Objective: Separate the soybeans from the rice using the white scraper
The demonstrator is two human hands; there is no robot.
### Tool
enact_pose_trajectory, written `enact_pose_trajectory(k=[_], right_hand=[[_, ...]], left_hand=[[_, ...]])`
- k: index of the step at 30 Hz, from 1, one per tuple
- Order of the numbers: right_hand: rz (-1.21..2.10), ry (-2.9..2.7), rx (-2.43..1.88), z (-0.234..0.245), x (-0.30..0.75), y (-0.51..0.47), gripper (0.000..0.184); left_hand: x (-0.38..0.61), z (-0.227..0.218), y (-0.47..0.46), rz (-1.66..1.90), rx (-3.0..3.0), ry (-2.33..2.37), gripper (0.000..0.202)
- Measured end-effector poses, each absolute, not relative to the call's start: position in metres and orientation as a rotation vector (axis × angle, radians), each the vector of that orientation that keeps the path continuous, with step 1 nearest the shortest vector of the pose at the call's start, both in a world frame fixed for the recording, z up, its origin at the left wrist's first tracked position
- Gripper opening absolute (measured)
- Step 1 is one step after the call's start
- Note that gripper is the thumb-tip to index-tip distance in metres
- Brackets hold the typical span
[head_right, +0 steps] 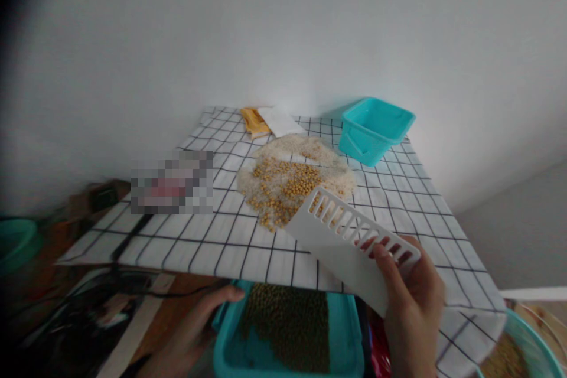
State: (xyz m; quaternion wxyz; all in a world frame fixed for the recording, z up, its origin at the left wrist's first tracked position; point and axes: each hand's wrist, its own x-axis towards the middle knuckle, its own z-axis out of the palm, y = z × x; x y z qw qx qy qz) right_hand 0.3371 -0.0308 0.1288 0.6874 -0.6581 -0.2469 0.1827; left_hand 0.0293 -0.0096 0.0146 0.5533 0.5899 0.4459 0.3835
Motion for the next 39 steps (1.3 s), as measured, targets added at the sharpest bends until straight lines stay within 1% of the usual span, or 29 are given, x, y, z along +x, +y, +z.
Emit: enact_pose_trajectory(k=[4,8,9,11,12,14,15,17,20,23,27,34,39], right_hand=[[0.372,-0.543,-1.47,0.127,0.341,-0.03,0.032],[0.343,-0.553,-1.439,0.124,0.346,-0.031,0.028],[0.341,-0.559,-1.439,0.124,0.346,-0.031,0.028],[0.341,-0.569,-1.444,0.126,0.344,-0.03,0.028],[0.345,-0.569,-1.449,0.127,0.342,-0.029,0.028],[0.368,-0.573,-1.461,0.129,0.339,-0.026,0.03],[0.386,-0.582,-1.463,0.129,0.337,-0.023,0.03],[0.428,-0.608,-1.445,0.126,0.337,-0.018,0.032],[0.44,-0.641,-1.396,0.119,0.342,-0.008,0.032],[0.35,-0.666,-1.359,0.114,0.349,0.0,0.029],[0.228,-0.699,-1.349,0.112,0.355,0.006,0.029],[0.14,-0.753,-1.327,0.111,0.356,0.015,0.026],[0.166,-0.771,-1.33,0.116,0.35,0.01,0.026]], left_hand=[[0.026,0.013,-0.008,0.879,1.402,1.032,0.042],[0.025,0.027,-0.002,0.87,1.33,1.035,0.043],[0.027,0.034,0.001,0.86,1.259,1.059,0.039],[0.034,0.046,0.006,0.808,1.03,1.115,0.021],[0.037,0.051,0.008,0.826,0.918,1.164,0.016],[0.041,0.054,0.01,0.815,0.854,1.165,0.025],[0.041,0.051,0.01,0.826,0.867,1.159,0.025],[0.035,0.041,0.007,0.855,0.935,1.142,0.013],[0.021,0.018,0.002,0.922,1.281,1.042,0.037],[0.014,0.001,-0.001,0.965,1.389,1.018,0.038],[0.014,-0.001,-0.002,0.953,1.438,1.025,0.047],[0.025,0.007,-0.003,0.942,1.272,1.106,0.03],[0.036,0.013,-0.001,0.894,1.048,1.162,0.02]])
